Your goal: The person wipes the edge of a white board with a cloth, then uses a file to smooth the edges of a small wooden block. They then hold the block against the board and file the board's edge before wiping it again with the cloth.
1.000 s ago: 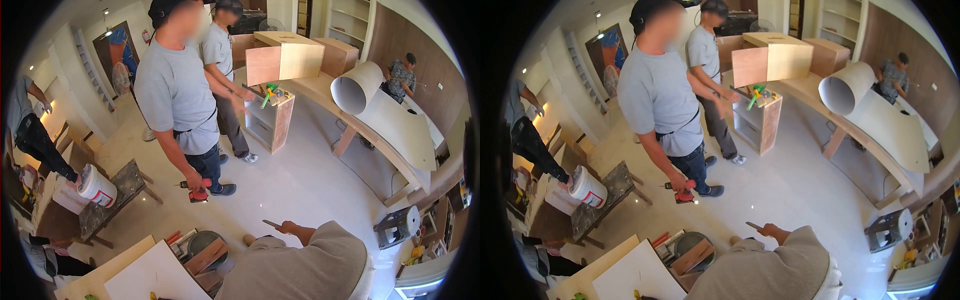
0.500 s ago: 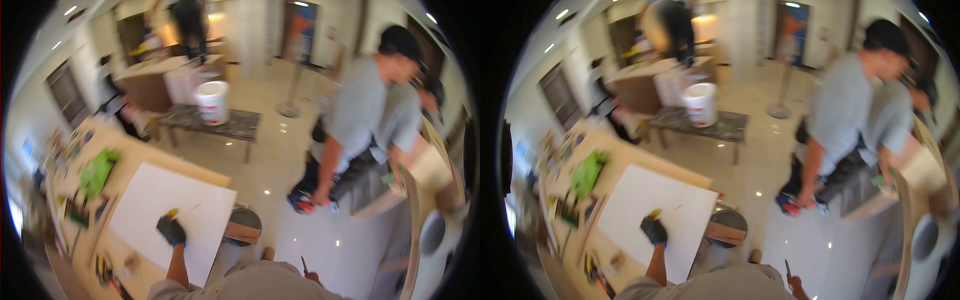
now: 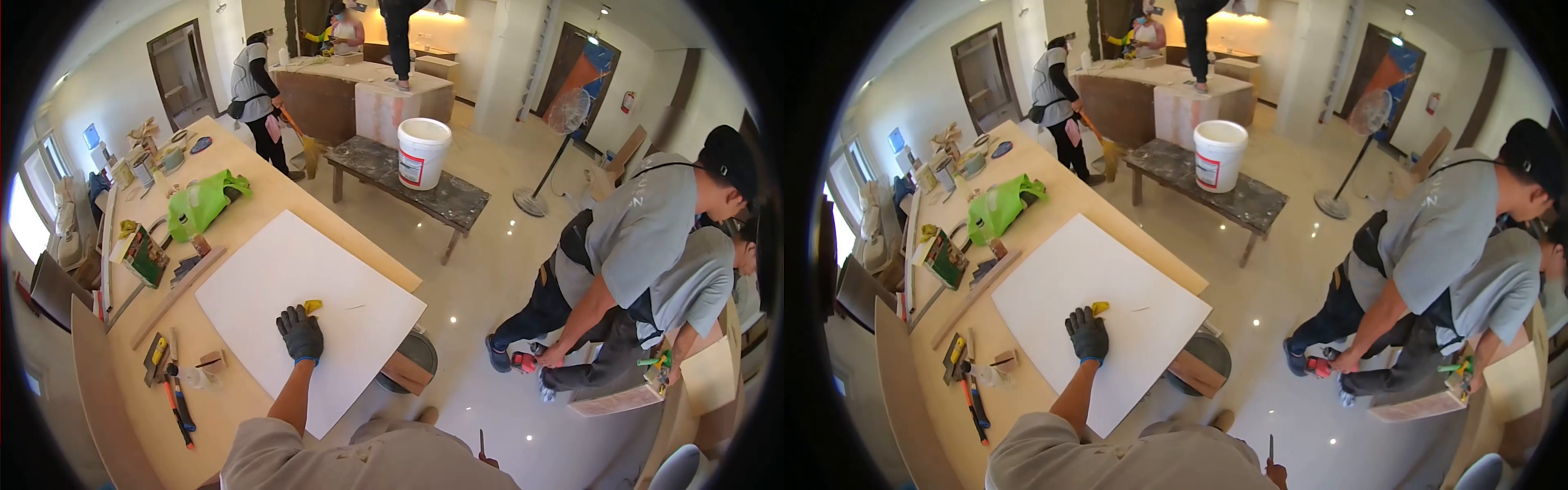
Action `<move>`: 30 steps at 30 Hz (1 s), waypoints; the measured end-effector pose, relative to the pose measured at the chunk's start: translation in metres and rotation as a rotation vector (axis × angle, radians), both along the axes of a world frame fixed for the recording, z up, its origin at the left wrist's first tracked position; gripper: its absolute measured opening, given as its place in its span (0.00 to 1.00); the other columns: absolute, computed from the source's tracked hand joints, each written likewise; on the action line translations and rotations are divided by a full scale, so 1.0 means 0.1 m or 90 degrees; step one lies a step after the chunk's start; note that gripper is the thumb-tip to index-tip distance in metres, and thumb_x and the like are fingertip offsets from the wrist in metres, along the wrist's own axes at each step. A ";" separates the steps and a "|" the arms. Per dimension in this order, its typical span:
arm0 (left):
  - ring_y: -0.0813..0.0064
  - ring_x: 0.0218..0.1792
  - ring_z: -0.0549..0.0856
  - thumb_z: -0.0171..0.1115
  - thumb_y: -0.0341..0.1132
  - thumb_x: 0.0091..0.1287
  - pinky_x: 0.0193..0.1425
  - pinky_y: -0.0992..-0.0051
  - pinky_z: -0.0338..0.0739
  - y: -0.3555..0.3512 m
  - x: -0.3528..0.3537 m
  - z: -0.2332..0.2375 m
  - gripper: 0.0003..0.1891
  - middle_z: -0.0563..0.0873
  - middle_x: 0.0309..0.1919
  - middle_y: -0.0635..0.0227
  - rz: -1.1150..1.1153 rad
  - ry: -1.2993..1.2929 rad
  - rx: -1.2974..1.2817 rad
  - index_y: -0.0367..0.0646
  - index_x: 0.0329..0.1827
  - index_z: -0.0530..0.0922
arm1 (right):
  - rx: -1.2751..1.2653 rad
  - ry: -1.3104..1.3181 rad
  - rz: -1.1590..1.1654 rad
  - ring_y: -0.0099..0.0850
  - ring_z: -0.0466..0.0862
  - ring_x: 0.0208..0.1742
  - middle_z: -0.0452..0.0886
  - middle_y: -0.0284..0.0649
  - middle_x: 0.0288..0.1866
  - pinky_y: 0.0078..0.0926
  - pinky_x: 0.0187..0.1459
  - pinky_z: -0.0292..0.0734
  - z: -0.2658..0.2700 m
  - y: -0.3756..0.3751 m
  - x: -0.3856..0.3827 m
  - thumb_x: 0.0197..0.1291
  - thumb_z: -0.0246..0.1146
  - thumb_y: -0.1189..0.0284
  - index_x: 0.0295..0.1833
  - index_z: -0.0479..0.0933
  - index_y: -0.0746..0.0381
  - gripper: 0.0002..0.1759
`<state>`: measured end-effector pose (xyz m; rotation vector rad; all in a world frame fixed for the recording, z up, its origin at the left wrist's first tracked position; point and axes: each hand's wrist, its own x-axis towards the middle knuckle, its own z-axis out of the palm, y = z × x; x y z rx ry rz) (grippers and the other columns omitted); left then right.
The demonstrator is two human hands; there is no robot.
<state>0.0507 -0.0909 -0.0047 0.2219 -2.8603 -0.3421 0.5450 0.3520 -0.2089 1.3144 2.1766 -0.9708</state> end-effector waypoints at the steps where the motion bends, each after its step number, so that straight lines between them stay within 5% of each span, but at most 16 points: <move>1: 0.47 0.77 0.65 0.53 0.44 0.76 0.84 0.48 0.47 -0.01 0.00 -0.02 0.27 0.71 0.74 0.46 0.003 -0.008 -0.003 0.37 0.72 0.71 | -0.002 0.005 0.001 0.47 0.89 0.33 0.86 0.47 0.24 0.44 0.42 0.81 0.00 0.00 0.02 0.70 0.50 0.35 0.28 0.86 0.63 0.42; 22: 0.46 0.78 0.64 0.53 0.44 0.76 0.84 0.48 0.47 0.00 0.01 0.00 0.27 0.71 0.74 0.45 0.004 -0.007 0.022 0.38 0.73 0.71 | 0.054 -0.042 -0.031 0.51 0.88 0.43 0.89 0.49 0.33 0.48 0.50 0.79 0.07 -0.11 0.07 0.70 0.47 0.35 0.32 0.89 0.60 0.41; 30: 0.46 0.74 0.68 0.56 0.42 0.74 0.83 0.47 0.50 -0.01 0.02 -0.05 0.26 0.74 0.70 0.44 -0.010 0.059 0.000 0.36 0.70 0.72 | 0.011 -0.039 0.034 0.51 0.88 0.44 0.89 0.51 0.35 0.48 0.50 0.80 -0.94 0.19 0.37 0.70 0.48 0.36 0.35 0.89 0.61 0.41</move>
